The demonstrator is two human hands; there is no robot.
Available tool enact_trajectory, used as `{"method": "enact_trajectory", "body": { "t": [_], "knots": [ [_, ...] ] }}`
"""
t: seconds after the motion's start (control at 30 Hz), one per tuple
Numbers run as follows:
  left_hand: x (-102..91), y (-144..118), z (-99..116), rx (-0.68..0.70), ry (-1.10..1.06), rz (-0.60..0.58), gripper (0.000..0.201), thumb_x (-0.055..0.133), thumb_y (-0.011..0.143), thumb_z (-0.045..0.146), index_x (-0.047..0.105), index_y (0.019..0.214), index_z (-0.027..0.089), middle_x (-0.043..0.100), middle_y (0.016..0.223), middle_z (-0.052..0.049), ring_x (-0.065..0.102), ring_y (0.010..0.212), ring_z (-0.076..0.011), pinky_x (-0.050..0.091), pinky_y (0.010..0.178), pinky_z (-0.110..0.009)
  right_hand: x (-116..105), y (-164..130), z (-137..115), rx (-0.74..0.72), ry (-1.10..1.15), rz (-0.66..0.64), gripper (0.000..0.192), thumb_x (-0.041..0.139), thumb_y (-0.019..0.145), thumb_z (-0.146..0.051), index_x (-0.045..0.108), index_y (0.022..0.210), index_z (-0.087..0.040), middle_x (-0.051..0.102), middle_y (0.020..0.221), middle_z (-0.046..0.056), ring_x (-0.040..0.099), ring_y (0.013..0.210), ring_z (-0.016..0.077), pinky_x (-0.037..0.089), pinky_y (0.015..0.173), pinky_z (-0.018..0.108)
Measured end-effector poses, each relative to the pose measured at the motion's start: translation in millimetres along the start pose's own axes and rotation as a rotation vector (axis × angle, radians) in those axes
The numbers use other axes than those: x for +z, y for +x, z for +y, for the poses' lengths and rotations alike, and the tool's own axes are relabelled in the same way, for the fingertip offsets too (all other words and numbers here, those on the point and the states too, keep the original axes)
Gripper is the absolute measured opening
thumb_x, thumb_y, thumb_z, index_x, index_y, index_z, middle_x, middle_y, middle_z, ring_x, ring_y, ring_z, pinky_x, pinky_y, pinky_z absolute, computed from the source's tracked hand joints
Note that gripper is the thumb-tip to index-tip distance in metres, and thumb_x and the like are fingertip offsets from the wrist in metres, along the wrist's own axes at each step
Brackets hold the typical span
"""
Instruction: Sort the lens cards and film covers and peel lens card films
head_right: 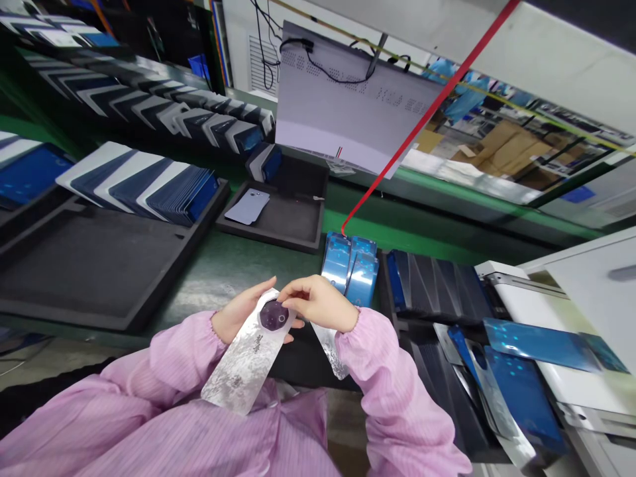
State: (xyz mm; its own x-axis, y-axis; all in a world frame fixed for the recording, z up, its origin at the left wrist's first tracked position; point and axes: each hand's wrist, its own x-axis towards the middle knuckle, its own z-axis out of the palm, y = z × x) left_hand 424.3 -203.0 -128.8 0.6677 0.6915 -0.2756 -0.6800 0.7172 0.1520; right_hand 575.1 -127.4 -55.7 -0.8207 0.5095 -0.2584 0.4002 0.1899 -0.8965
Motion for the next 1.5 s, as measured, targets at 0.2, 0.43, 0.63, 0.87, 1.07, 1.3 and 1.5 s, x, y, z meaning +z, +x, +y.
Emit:
{"method": "enact_trajectory", "body": {
  "t": [0.2, 0.43, 0.63, 0.87, 1.07, 1.3, 1.5],
  "knots": [
    [-4.7, 2, -3, 0.022, 0.003, -0.037, 0.058, 0.034, 0.090, 0.054, 0.061, 0.104, 0.004, 0.071, 0.094, -0.020, 0.068, 0.089, -0.0298, 0.053, 0.074, -0.043, -2, 4, 1, 0.004, -0.007, -0.015, 0.013, 0.058, 0.076, -0.021, 0.069, 0.080, -0.015, 0.064, 0.062, -0.001, 0.054, 0.051, 0.0094, 0.043, 0.051, 0.021],
    [2.8, 0, -1, -0.006, 0.014, -0.026, 0.061, 0.027, 0.092, 0.054, 0.063, 0.099, 0.006, 0.071, 0.089, -0.020, 0.070, 0.078, -0.0281, 0.053, 0.070, -0.041, 2, 2, 1, -0.008, -0.089, 0.030, 0.014, 0.057, 0.077, -0.018, 0.069, 0.081, -0.014, 0.065, 0.064, 0.000, 0.056, 0.054, 0.0101, 0.044, 0.052, 0.021],
    [2.3, -1, -2, 0.009, -0.004, 0.036, 0.064, 0.033, 0.089, 0.058, 0.060, 0.105, 0.002, 0.069, 0.098, -0.021, 0.068, 0.081, -0.0265, 0.054, 0.066, -0.038, -8, -7, 0, -0.044, -0.010, 0.112, 0.015, 0.059, 0.078, -0.025, 0.068, 0.084, -0.015, 0.067, 0.073, 0.002, 0.061, 0.064, 0.0130, 0.048, 0.058, 0.024],
    [6.6, -2, -1, -0.019, 0.008, 0.031, 0.063, 0.026, 0.091, 0.057, 0.063, 0.092, 0.006, 0.072, 0.080, -0.018, 0.070, 0.069, -0.0266, 0.054, 0.061, -0.038, 2, -2, 1, -0.044, -0.056, -0.008, 0.013, 0.059, 0.077, -0.021, 0.069, 0.080, -0.014, 0.068, 0.071, 0.002, 0.061, 0.062, 0.0119, 0.047, 0.058, 0.022],
    [10.3, -4, -1, -0.024, -0.001, 0.078, 0.064, 0.023, 0.092, 0.056, 0.063, 0.094, 0.006, 0.072, 0.079, -0.018, 0.070, 0.069, -0.0270, 0.054, 0.061, -0.038, 3, 0, 5, -0.059, -0.195, 0.006, 0.014, 0.057, 0.079, -0.014, 0.069, 0.083, -0.016, 0.070, 0.075, 0.001, 0.064, 0.069, 0.0135, 0.049, 0.065, 0.024],
    [3.4, -2, -11, 0.041, -0.014, 0.100, 0.040, 0.046, 0.089, 0.046, 0.064, 0.089, 0.011, 0.070, 0.066, -0.008, 0.067, 0.057, -0.0202, 0.055, 0.063, -0.036, 32, -8, 13, -0.145, -0.675, 0.341, 0.026, 0.066, 0.077, -0.020, 0.064, 0.103, -0.018, 0.057, 0.111, 0.011, 0.058, 0.093, 0.0227, 0.049, 0.083, 0.038],
    [5.8, -18, -14, 0.217, 0.302, 0.269, 0.054, 0.061, 0.071, 0.000, 0.053, 0.122, 0.014, 0.066, 0.115, -0.015, 0.062, 0.105, -0.0316, 0.049, 0.090, -0.043, 32, -55, 94, 0.092, -0.673, 0.971, 0.033, 0.054, 0.087, -0.030, 0.054, 0.115, -0.015, 0.058, 0.109, 0.014, 0.054, 0.105, 0.0275, 0.043, 0.091, 0.043]
  ]
}}
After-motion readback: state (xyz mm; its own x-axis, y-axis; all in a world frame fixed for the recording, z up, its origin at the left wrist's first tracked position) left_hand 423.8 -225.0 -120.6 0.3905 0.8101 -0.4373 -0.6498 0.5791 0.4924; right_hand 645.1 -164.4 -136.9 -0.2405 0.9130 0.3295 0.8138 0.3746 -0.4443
